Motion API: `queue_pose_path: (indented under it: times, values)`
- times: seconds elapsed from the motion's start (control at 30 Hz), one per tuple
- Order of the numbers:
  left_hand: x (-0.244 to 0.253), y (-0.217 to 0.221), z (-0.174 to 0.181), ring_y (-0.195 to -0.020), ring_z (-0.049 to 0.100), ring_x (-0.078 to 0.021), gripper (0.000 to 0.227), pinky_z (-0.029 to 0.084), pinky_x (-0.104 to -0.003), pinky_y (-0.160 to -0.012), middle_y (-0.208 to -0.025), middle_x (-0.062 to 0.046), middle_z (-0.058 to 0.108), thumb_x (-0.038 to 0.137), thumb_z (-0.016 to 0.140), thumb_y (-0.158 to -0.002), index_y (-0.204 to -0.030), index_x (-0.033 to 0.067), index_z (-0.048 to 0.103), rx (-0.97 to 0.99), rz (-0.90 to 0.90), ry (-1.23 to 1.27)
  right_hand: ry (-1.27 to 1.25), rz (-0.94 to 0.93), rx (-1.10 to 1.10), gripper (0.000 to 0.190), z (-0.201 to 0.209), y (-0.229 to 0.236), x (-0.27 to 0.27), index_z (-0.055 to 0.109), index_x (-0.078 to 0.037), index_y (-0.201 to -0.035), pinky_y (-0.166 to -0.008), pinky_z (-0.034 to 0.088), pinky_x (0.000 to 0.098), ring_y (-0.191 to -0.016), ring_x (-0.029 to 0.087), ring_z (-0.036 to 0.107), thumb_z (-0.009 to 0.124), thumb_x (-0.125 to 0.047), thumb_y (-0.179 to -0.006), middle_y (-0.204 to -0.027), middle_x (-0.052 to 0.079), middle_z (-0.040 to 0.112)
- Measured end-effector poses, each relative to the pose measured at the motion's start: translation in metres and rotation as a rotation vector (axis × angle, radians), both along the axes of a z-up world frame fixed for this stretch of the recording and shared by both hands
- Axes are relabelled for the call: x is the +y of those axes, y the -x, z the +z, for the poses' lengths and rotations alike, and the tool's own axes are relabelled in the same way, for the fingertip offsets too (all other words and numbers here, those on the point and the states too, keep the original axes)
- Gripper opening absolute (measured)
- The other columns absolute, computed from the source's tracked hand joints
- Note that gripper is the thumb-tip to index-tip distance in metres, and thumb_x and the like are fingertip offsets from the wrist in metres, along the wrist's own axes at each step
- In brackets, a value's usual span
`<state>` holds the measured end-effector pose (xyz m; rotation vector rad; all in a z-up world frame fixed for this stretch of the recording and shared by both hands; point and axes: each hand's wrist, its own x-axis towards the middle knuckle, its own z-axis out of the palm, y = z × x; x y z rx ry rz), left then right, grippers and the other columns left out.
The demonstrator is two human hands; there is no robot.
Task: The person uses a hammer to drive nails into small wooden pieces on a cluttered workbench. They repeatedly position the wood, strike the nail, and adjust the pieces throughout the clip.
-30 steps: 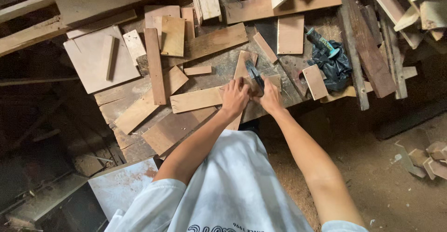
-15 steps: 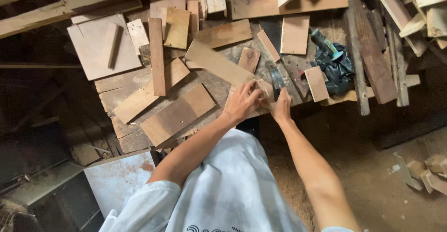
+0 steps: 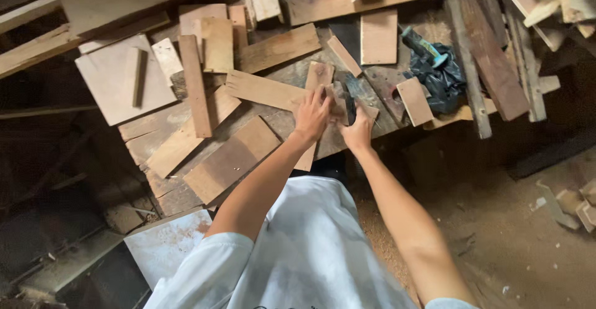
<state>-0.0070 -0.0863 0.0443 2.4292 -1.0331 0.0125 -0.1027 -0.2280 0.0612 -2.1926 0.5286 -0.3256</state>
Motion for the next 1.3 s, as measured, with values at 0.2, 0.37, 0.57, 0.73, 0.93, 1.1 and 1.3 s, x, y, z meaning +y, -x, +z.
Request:
queue_pose_path:
  times: [0.2,0.37,0.57,0.73,0.93,1.1,1.3]
  values:
    - [-0.004,0.0,-0.012,-0.132,0.049,-0.0339,0.044,0.042,-0.046,-0.111,-0.15,-0.016,0.051,0.015,0.064,-0.085,-0.128,0.0061,0.062,-0.11,-0.105,-0.045,0.028,-0.181,0.022,0.015,0.014,0.029,-0.001,0.066,-0.002,-0.101,-0.075,0.055,0.0431,-0.081,0.031,0.073,0.073,-0.014,-0.097,-0.086,0.017,0.074]
    - [0.01,0.007,-0.015,-0.137,0.047,-0.0333,0.047,0.04,-0.045,-0.112,-0.152,-0.013,0.052,0.011,0.061,-0.09,-0.136,0.0055,0.061,-0.036,-0.194,-0.071,-0.25,-0.271,0.16,0.019,0.03,0.046,0.012,0.064,-0.002,-0.097,-0.059,0.054,0.0385,-0.061,0.024,0.072,0.07,-0.02,-0.097,-0.07,0.015,0.071]
    - [0.013,0.006,-0.022,-0.147,0.036,-0.0354,0.056,0.03,-0.047,-0.122,-0.157,-0.014,0.044,0.009,0.056,-0.089,-0.144,0.0018,0.053,-0.009,-0.221,-0.173,-0.064,-0.117,0.066,0.026,0.039,0.038,0.029,0.061,0.0,-0.098,-0.065,0.053,0.0446,-0.074,0.037,0.072,0.068,-0.025,-0.103,-0.081,0.019,0.072]
    - [0.009,0.002,-0.029,-0.149,0.034,-0.0353,0.06,0.029,-0.047,-0.123,-0.16,-0.015,0.041,0.01,0.055,-0.091,-0.149,0.0001,0.048,0.022,-0.251,-0.199,-0.083,-0.147,0.195,0.032,0.047,0.026,0.032,0.06,0.001,-0.1,-0.065,0.051,0.0494,-0.073,0.043,0.069,0.062,-0.031,-0.104,-0.075,0.024,0.067]
    - [0.006,0.005,-0.036,-0.151,0.031,-0.0346,0.062,0.028,-0.047,-0.123,-0.161,-0.014,0.039,0.011,0.057,-0.088,-0.149,0.0013,0.049,0.055,-0.24,-0.219,0.071,-0.156,0.219,0.036,0.037,0.015,0.04,0.058,0.003,-0.106,-0.067,0.049,0.0559,-0.077,0.05,0.065,0.058,-0.033,-0.107,-0.08,0.03,0.066]
    - [0.005,-0.001,-0.035,-0.151,0.031,-0.0342,0.064,0.028,-0.048,-0.122,-0.161,-0.014,0.039,0.011,0.058,-0.087,-0.15,0.0023,0.048,0.089,-0.233,-0.204,0.023,-0.192,0.211,0.037,0.026,0.009,0.036,0.057,0.002,-0.106,-0.071,0.049,0.0573,-0.081,0.051,0.065,0.055,-0.035,-0.108,-0.083,0.031,0.067]
    - [0.003,0.0,-0.041,-0.151,0.032,-0.0345,0.06,0.028,-0.048,-0.123,-0.162,-0.014,0.04,0.011,0.058,-0.09,-0.148,0.0025,0.049,0.065,-0.251,-0.238,0.016,-0.146,0.276,0.039,0.029,0.008,0.039,0.057,0.005,-0.106,-0.072,0.049,0.0577,-0.082,0.052,0.064,0.053,-0.033,-0.109,-0.082,0.032,0.065]
